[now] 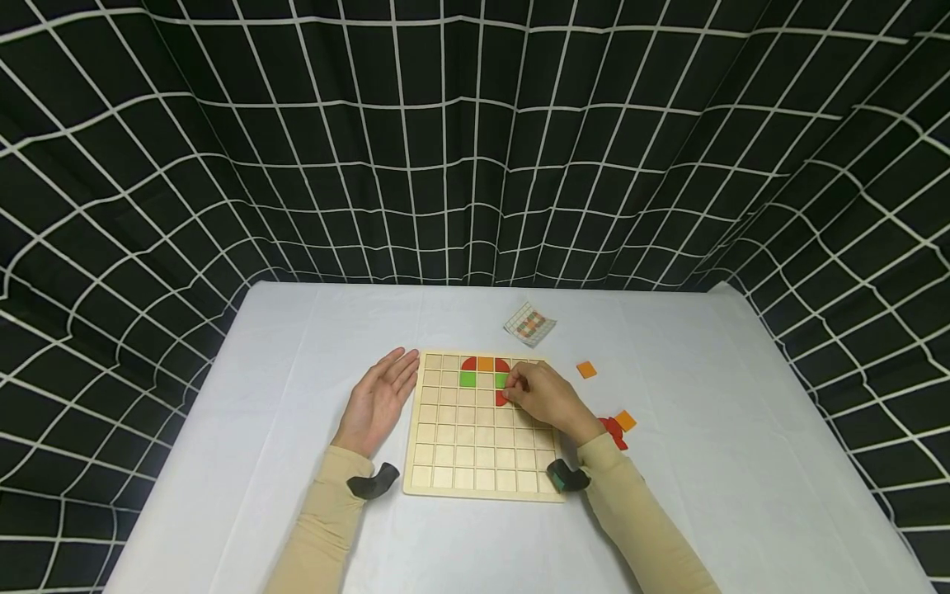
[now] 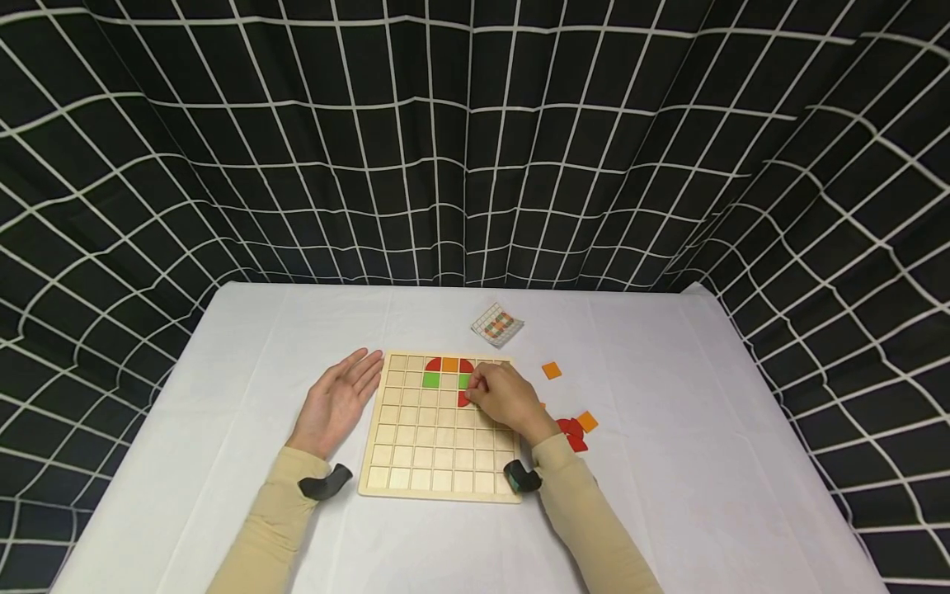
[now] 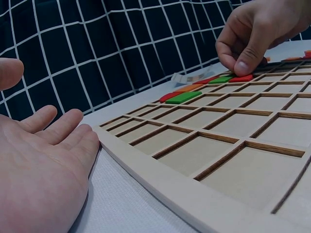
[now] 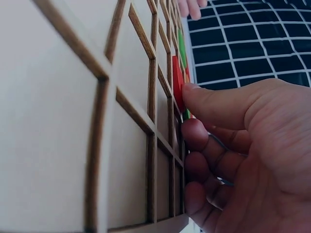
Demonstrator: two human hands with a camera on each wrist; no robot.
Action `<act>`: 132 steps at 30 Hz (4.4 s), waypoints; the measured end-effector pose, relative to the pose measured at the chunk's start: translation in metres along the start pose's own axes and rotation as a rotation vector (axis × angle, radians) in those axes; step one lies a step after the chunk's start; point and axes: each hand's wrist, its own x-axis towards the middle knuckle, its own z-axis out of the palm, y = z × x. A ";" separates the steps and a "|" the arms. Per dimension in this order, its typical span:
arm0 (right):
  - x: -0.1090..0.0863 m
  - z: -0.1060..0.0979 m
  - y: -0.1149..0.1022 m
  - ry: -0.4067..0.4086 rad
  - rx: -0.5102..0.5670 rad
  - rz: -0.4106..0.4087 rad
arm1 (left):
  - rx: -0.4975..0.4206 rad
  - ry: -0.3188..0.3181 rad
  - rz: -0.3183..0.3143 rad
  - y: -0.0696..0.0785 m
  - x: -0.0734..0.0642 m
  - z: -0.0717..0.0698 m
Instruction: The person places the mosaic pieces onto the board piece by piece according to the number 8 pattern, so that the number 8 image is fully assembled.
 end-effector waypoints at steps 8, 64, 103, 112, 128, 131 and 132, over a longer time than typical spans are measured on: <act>-0.002 -0.003 0.001 0.005 0.141 0.014 | 0.008 0.010 -0.003 -0.001 0.000 0.000; -0.084 -0.031 0.041 0.000 0.058 0.022 | 0.008 0.015 0.003 0.000 0.000 0.001; -0.064 -0.050 0.025 -0.191 -0.058 0.090 | 0.010 0.009 0.013 0.000 -0.001 0.000; -0.057 -0.082 0.002 -0.118 0.067 -0.034 | 0.024 0.028 0.003 -0.006 -0.001 -0.004; -0.011 -0.072 -0.054 0.005 0.111 -0.254 | 0.060 -0.006 0.026 0.008 0.017 0.000; -0.007 -0.072 -0.052 0.000 0.140 -0.247 | 0.054 -0.013 0.032 0.013 0.021 0.003; -0.006 -0.071 -0.051 -0.009 0.156 -0.240 | 0.053 -0.013 0.031 0.014 0.022 0.004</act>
